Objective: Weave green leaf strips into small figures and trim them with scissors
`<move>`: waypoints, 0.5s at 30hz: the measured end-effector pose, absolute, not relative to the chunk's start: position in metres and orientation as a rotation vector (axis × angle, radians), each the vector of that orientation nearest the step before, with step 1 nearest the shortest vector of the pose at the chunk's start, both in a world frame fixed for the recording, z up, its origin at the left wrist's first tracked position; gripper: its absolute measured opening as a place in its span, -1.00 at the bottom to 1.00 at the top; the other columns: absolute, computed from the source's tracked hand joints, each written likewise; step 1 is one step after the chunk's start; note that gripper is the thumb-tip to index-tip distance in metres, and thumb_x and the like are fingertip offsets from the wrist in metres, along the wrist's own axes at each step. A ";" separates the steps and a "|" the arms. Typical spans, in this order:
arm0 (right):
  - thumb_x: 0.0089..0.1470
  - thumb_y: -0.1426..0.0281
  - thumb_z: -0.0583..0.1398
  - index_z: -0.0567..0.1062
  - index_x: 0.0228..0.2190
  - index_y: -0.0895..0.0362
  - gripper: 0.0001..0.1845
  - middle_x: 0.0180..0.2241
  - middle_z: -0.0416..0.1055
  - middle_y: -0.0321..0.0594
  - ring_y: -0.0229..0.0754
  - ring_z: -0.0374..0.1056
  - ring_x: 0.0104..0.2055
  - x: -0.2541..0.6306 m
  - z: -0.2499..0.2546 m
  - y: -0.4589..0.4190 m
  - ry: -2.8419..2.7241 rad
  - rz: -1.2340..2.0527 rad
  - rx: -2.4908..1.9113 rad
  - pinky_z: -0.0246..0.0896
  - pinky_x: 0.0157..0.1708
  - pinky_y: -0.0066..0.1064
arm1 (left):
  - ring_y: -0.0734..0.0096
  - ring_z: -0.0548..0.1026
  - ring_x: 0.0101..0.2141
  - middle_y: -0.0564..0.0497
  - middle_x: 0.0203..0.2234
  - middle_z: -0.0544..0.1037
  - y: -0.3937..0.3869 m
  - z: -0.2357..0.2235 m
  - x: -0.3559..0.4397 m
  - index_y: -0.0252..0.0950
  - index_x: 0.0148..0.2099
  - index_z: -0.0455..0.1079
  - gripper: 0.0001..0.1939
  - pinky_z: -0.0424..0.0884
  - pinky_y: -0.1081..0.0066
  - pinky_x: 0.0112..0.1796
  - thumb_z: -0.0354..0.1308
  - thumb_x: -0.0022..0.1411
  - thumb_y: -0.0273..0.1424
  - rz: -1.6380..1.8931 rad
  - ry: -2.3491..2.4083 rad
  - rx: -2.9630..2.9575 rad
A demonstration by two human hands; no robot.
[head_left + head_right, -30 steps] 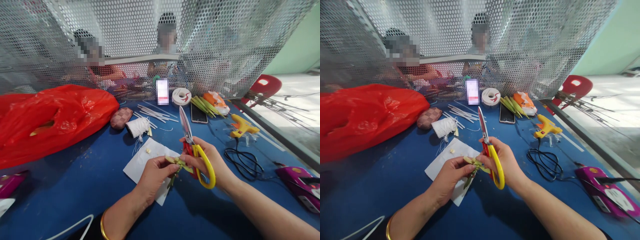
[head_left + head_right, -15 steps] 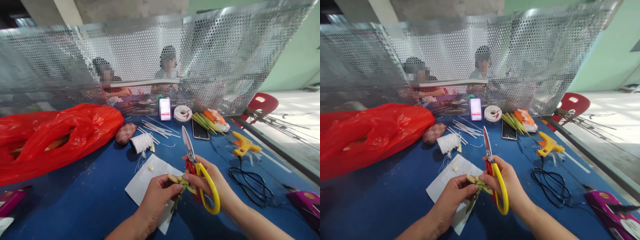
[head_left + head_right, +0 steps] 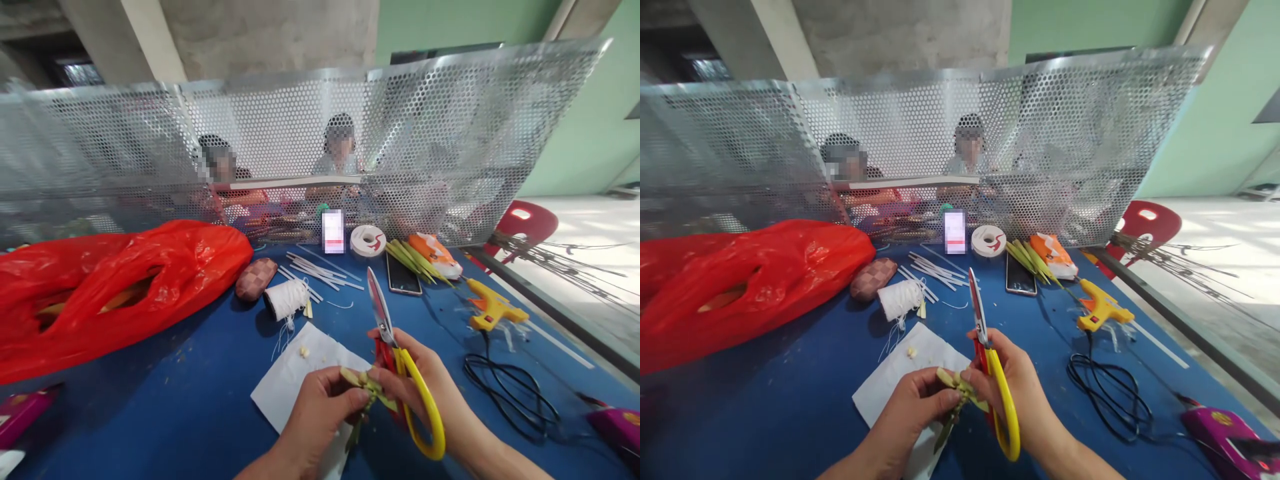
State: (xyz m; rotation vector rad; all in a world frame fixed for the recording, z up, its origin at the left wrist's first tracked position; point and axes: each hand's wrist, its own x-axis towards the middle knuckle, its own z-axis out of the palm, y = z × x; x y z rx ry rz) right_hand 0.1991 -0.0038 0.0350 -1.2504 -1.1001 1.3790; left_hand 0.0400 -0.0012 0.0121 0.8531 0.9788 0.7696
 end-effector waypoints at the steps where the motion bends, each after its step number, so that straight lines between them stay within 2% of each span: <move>1: -0.30 0.22 0.43 0.39 -0.23 0.10 -0.43 -0.63 0.25 -0.46 -0.33 0.11 -0.62 0.199 0.035 -0.004 -1.100 1.377 -1.261 0.02 -0.61 -0.48 | 0.50 0.36 -0.52 -0.02 -0.54 0.52 -0.001 0.012 0.040 -0.38 -0.38 0.56 -0.73 0.22 0.47 -0.41 0.41 -0.11 -0.28 0.766 0.974 0.855; 7: -0.29 0.14 0.43 0.40 -0.16 0.12 -0.35 -0.59 0.34 -0.39 -0.30 0.19 -0.61 0.202 0.032 -0.002 -1.067 1.353 -1.220 0.12 -0.61 -0.46 | 0.49 0.38 -0.51 -0.02 -0.53 0.53 0.000 0.011 0.038 -0.38 -0.37 0.55 -0.72 0.21 0.47 -0.42 0.41 -0.10 -0.28 0.788 0.962 0.840; 11: -0.21 0.02 0.37 0.39 -0.06 0.14 -0.27 -0.64 0.31 -0.40 -0.27 0.22 -0.64 0.207 0.030 -0.001 -1.019 1.270 -1.304 0.13 -0.69 -0.47 | 0.49 0.41 -0.51 -0.04 -0.50 0.54 0.000 0.010 0.037 -0.39 -0.35 0.55 -0.72 0.27 0.47 -0.41 0.42 -0.09 -0.31 0.812 0.977 0.785; 15: -0.24 0.02 0.39 0.39 -0.04 0.14 -0.23 -0.68 0.28 -0.44 -0.28 0.19 -0.67 0.211 0.035 0.001 -0.977 1.238 -1.345 0.13 -0.71 -0.48 | 0.54 0.43 -0.52 -0.04 -0.47 0.55 0.004 0.012 0.036 -0.39 -0.34 0.55 -0.73 0.32 0.50 -0.40 0.43 -0.11 -0.33 0.862 0.983 0.650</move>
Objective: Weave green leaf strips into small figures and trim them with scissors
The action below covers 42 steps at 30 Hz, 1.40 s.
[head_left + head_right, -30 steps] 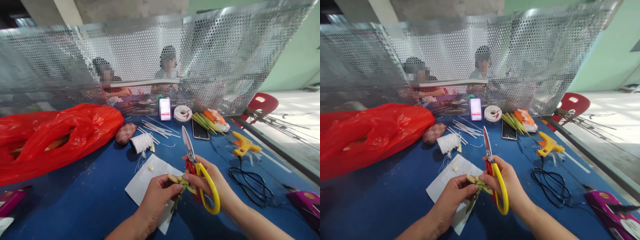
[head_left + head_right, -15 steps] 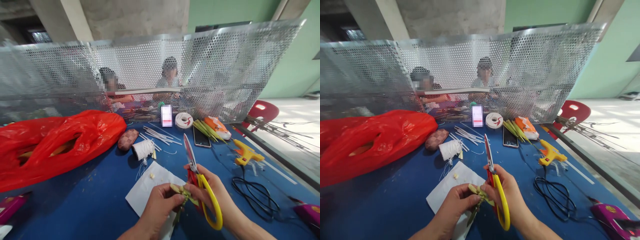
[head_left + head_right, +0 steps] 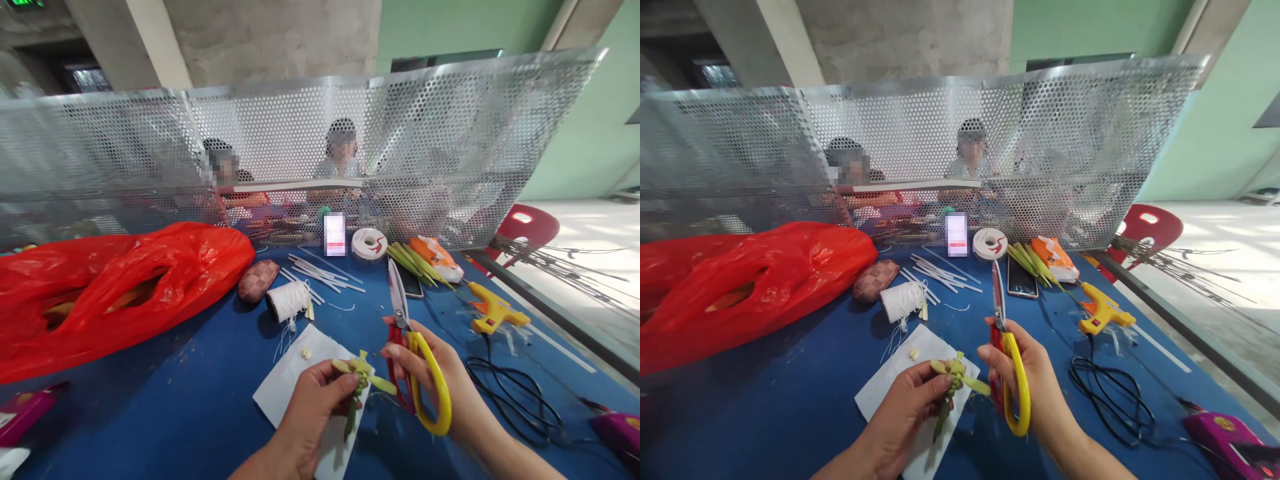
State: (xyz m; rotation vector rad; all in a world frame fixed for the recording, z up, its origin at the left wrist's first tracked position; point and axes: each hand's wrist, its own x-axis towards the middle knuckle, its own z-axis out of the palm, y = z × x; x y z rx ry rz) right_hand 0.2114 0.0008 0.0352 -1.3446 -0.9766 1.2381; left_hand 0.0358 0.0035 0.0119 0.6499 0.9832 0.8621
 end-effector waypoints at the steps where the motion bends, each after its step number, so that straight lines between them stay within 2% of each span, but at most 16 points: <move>1: -0.27 0.04 0.41 0.40 -0.06 0.15 -0.23 -0.68 0.29 -0.44 -0.29 0.19 -0.67 0.212 0.037 0.001 -0.973 1.227 -1.340 0.13 -0.69 -0.48 | 0.55 0.43 -0.52 -0.04 -0.46 0.56 0.005 0.013 0.035 -0.39 -0.33 0.56 -0.72 0.33 0.52 -0.41 0.44 -0.10 -0.34 0.883 0.980 0.616; 5: -0.29 0.10 0.43 0.42 -0.10 0.15 -0.28 -0.58 0.37 -0.37 -0.29 0.24 -0.60 0.212 0.040 0.002 -0.983 1.196 -1.319 0.18 -0.62 -0.47 | 0.58 0.44 -0.50 -0.03 -0.41 0.57 0.009 0.018 0.032 -0.36 -0.26 0.56 -0.73 0.36 0.56 -0.40 0.42 -0.04 -0.36 0.969 0.933 0.544; 10: -0.25 0.09 0.41 0.41 -0.10 0.16 -0.31 -0.54 0.40 -0.32 -0.26 0.26 -0.58 0.208 0.038 0.000 -0.993 1.267 -1.306 0.19 -0.61 -0.43 | 0.56 0.46 -0.48 -0.02 -0.41 0.57 0.008 0.019 0.030 -0.36 -0.26 0.54 -0.75 0.40 0.53 -0.36 0.40 -0.02 -0.36 0.980 0.923 0.543; 15: -0.29 0.13 0.42 0.39 -0.11 0.16 -0.29 -0.53 0.42 -0.31 -0.26 0.26 -0.58 0.203 0.033 0.000 -0.988 1.346 -1.291 0.20 -0.58 -0.42 | 0.53 0.46 -0.50 -0.02 -0.43 0.57 0.007 0.014 0.033 -0.37 -0.28 0.53 -0.72 0.40 0.50 -0.37 0.43 -0.07 -0.36 0.951 0.928 0.516; 23: -0.18 0.17 0.37 0.42 -0.13 0.15 -0.42 -0.58 0.36 -0.36 -0.28 0.23 -0.61 0.202 0.022 0.001 -1.057 1.324 -1.241 0.12 -0.59 -0.44 | 0.46 0.48 -0.52 0.01 -0.52 0.53 0.010 0.008 0.032 -0.37 -0.31 0.52 -0.57 0.37 0.47 -0.43 0.51 -0.24 -0.25 0.931 0.971 0.551; 27: -0.16 0.18 0.36 0.43 -0.15 0.16 -0.46 -0.61 0.33 -0.39 -0.28 0.22 -0.61 0.200 0.026 -0.002 -1.072 1.344 -1.249 0.09 -0.60 -0.45 | 0.44 0.49 -0.50 -0.03 -0.49 0.56 0.009 0.012 0.031 -0.37 -0.31 0.51 -0.55 0.38 0.46 -0.42 0.41 -0.11 -0.10 0.924 0.947 0.571; 31: -0.19 0.17 0.37 0.40 -0.11 0.15 -0.39 -0.56 0.35 -0.37 -0.29 0.23 -0.59 0.199 0.032 -0.004 -1.018 1.383 -1.248 0.13 -0.58 -0.45 | 0.38 0.53 -0.48 -0.10 -0.45 0.60 0.007 0.017 0.031 -0.39 -0.24 0.52 -0.55 0.40 0.43 -0.38 0.22 0.11 -0.04 0.917 0.980 0.511; 34: -0.23 0.17 0.38 0.39 -0.09 0.16 -0.34 -0.58 0.34 -0.39 -0.28 0.24 -0.58 0.201 0.035 -0.004 -1.004 1.396 -1.273 0.13 -0.58 -0.46 | 0.35 0.54 -0.44 -0.11 -0.42 0.60 0.006 0.019 0.031 -0.39 -0.26 0.51 -0.58 0.40 0.43 -0.38 0.20 0.14 -0.07 0.924 0.985 0.527; 38: -0.22 0.18 0.38 0.38 -0.10 0.17 -0.36 -0.62 0.32 -0.41 -0.30 0.22 -0.60 0.201 0.035 -0.004 -1.021 1.423 -1.291 0.10 -0.60 -0.48 | 0.43 0.51 -0.46 -0.03 -0.45 0.58 0.006 0.018 0.031 -0.37 -0.26 0.52 -0.67 0.38 0.48 -0.40 0.36 0.01 -0.22 0.926 0.995 0.611; 42: -0.22 0.17 0.38 0.38 -0.10 0.17 -0.36 -0.60 0.33 -0.40 -0.30 0.23 -0.59 0.202 0.032 -0.004 -1.036 1.419 -1.275 0.12 -0.60 -0.47 | 0.47 0.48 -0.51 0.00 -0.50 0.55 0.006 0.017 0.033 -0.36 -0.28 0.52 -0.69 0.34 0.49 -0.44 0.41 -0.06 -0.28 0.923 1.033 0.624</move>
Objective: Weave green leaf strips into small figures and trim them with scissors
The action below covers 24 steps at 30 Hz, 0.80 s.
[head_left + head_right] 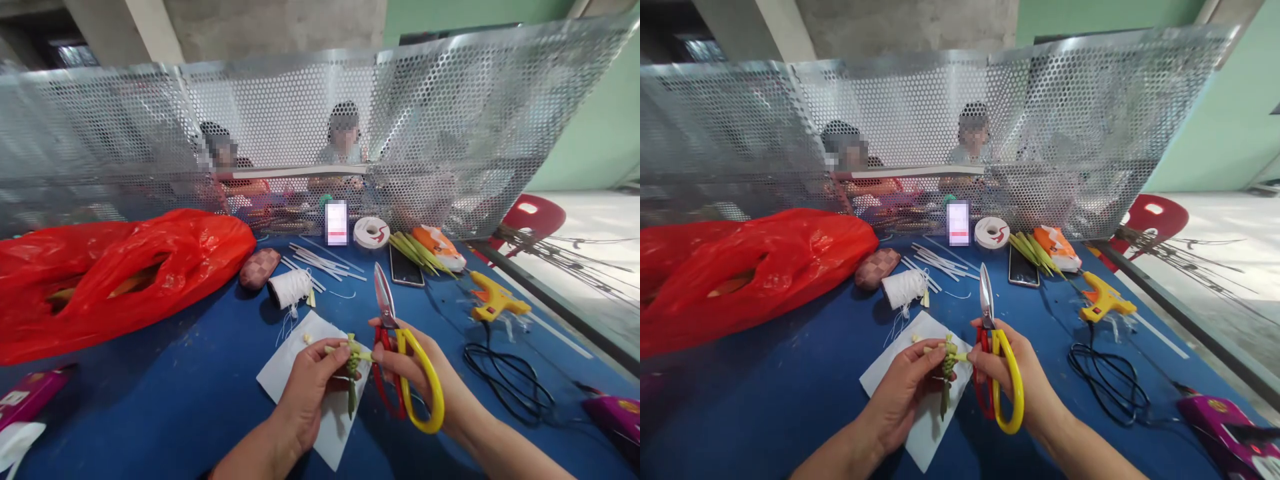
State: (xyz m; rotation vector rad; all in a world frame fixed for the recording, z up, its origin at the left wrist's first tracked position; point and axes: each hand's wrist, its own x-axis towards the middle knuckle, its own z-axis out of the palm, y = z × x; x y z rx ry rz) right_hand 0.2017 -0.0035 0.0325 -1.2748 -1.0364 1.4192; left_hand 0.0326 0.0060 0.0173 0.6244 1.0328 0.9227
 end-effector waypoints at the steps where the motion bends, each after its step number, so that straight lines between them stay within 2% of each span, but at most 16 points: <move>1: -0.21 0.17 0.37 0.38 -0.10 0.17 -0.36 -0.60 0.33 -0.40 -0.30 0.24 -0.59 0.202 0.032 -0.004 -1.039 1.419 -1.270 0.12 -0.60 -0.48 | 0.47 0.48 -0.51 -0.01 -0.50 0.55 0.006 0.017 0.033 -0.36 -0.29 0.52 -0.69 0.34 0.49 -0.43 0.40 -0.05 -0.26 0.923 1.027 0.624; 5: -0.18 0.19 0.37 0.36 -0.09 0.18 -0.37 -0.60 0.32 -0.41 -0.31 0.23 -0.59 0.204 0.033 -0.004 -1.025 1.412 -1.269 0.12 -0.61 -0.49 | 0.46 0.49 -0.46 -0.06 -0.45 0.57 0.006 0.019 0.033 -0.38 -0.27 0.55 -0.64 0.36 0.47 -0.39 0.39 -0.03 -0.21 0.906 0.991 0.636; 9: -0.18 0.21 0.37 0.36 -0.08 0.19 -0.37 -0.59 0.32 -0.41 -0.31 0.23 -0.59 0.207 0.035 -0.004 -1.027 1.403 -1.258 0.13 -0.61 -0.49 | 0.47 0.48 -0.47 0.00 -0.48 0.55 0.007 0.019 0.032 -0.36 -0.32 0.55 -0.70 0.37 0.48 -0.41 0.47 -0.18 -0.41 0.868 0.965 0.613; 17: -0.17 0.22 0.37 0.36 -0.06 0.17 -0.37 -0.49 0.39 -0.34 -0.31 0.27 -0.55 0.206 0.035 -0.005 -1.019 1.427 -1.215 0.19 -0.58 -0.48 | 0.54 0.47 -0.51 0.00 -0.47 0.56 0.006 0.016 0.034 -0.37 -0.29 0.56 -0.74 0.41 0.53 -0.44 0.42 -0.13 -0.54 0.834 0.877 0.433; 21: -0.10 0.11 0.34 0.34 -0.01 0.17 -0.33 -0.58 0.33 -0.38 -0.30 0.21 -0.60 0.208 0.037 -0.004 -1.046 1.347 -1.299 0.15 -0.63 -0.48 | 0.45 0.54 -0.43 -0.06 -0.39 0.60 0.009 0.018 0.031 -0.39 -0.28 0.55 -0.76 0.47 0.49 -0.37 0.40 -0.08 -0.54 0.894 0.892 0.441; 24: -0.07 -0.04 0.28 0.33 0.01 0.19 -0.25 -0.55 0.33 -0.33 -0.30 0.18 -0.60 0.217 0.039 -0.002 -1.124 1.288 -1.326 0.11 -0.65 -0.47 | 0.46 0.56 -0.42 -0.10 -0.28 0.62 0.015 0.025 0.026 -0.38 -0.20 0.54 -0.75 0.48 0.52 -0.36 0.37 -0.01 -0.53 0.965 0.904 0.444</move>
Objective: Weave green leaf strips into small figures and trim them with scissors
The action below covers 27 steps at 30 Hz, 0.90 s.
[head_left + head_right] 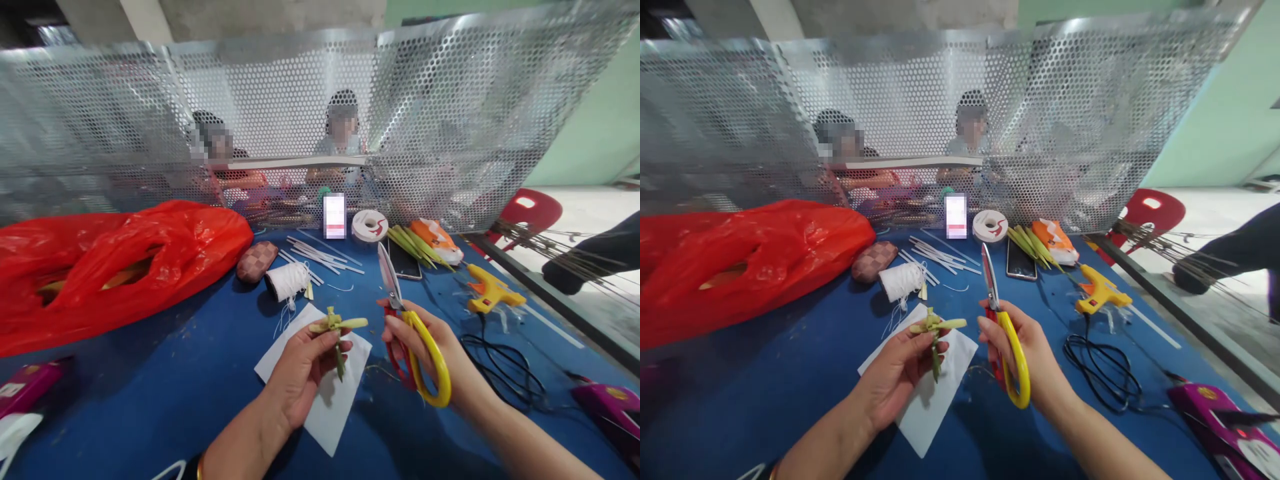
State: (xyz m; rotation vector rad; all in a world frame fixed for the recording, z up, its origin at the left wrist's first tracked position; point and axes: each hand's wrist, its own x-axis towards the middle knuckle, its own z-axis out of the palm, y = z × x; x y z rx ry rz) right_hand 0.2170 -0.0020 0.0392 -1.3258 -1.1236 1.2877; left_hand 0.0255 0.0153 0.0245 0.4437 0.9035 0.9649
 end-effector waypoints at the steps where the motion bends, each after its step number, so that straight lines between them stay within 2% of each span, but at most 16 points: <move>1: -0.07 -0.08 0.26 0.31 0.02 0.20 -0.21 -0.54 0.32 -0.32 -0.29 0.17 -0.59 0.221 0.039 -0.002 -1.181 1.295 -1.318 0.10 -0.64 -0.47 | 0.47 0.56 -0.43 -0.11 -0.26 0.63 0.018 0.028 0.023 -0.38 -0.18 0.53 -0.75 0.49 0.53 -0.37 0.35 0.02 -0.53 0.990 0.910 0.447; 5: -0.07 -0.18 0.19 0.29 0.07 0.16 -0.14 -0.48 0.24 -0.31 -0.24 0.17 -0.49 0.236 0.036 -0.002 -1.471 1.298 -1.251 0.07 -0.58 -0.46 | 0.48 0.56 -0.44 -0.10 -0.27 0.63 0.025 0.039 0.012 -0.38 -0.18 0.52 -0.81 0.49 0.55 -0.40 0.30 0.10 -0.52 1.108 0.939 0.446; 10: -0.13 -0.27 0.15 0.36 0.01 0.16 -0.10 -0.52 0.07 -0.40 -0.29 -0.03 -0.50 0.236 0.029 -0.003 -1.702 1.305 -1.232 -0.07 -0.54 -0.46 | 0.52 0.56 -0.45 -0.07 -0.30 0.63 0.029 0.045 0.004 -0.38 -0.21 0.51 -0.88 0.49 0.56 -0.43 0.26 0.14 -0.53 1.233 0.904 0.419; 15: -0.21 -0.33 0.11 0.40 -0.05 0.15 -0.07 -0.46 0.14 -0.36 -0.26 -0.02 -0.43 0.229 0.036 -0.006 -1.803 1.381 -1.205 -0.04 -0.47 -0.46 | 0.53 0.54 -0.47 -0.06 -0.32 0.62 0.029 0.044 0.004 -0.39 -0.23 0.51 -0.88 0.48 0.57 -0.46 0.28 0.12 -0.52 1.261 0.871 0.399; 20: -0.24 -0.33 0.11 0.42 -0.12 0.12 -0.11 -0.45 0.15 -0.36 -0.25 -0.02 -0.42 0.225 0.045 -0.009 -1.840 1.408 -1.215 -0.02 -0.45 -0.46 | 0.54 0.53 -0.46 -0.04 -0.34 0.61 0.027 0.042 0.005 -0.38 -0.19 0.51 -0.79 0.46 0.58 -0.45 0.33 0.07 -0.47 1.222 0.874 0.430; 27: -0.21 -0.32 0.12 0.42 -0.12 0.11 -0.13 -0.48 0.14 -0.37 -0.27 -0.04 -0.46 0.223 0.047 -0.009 -1.829 1.415 -1.219 -0.06 -0.49 -0.46 | 0.56 0.51 -0.46 -0.03 -0.35 0.60 0.026 0.039 0.007 -0.36 -0.19 0.52 -0.73 0.41 0.59 -0.44 0.37 0.02 -0.42 1.164 0.870 0.515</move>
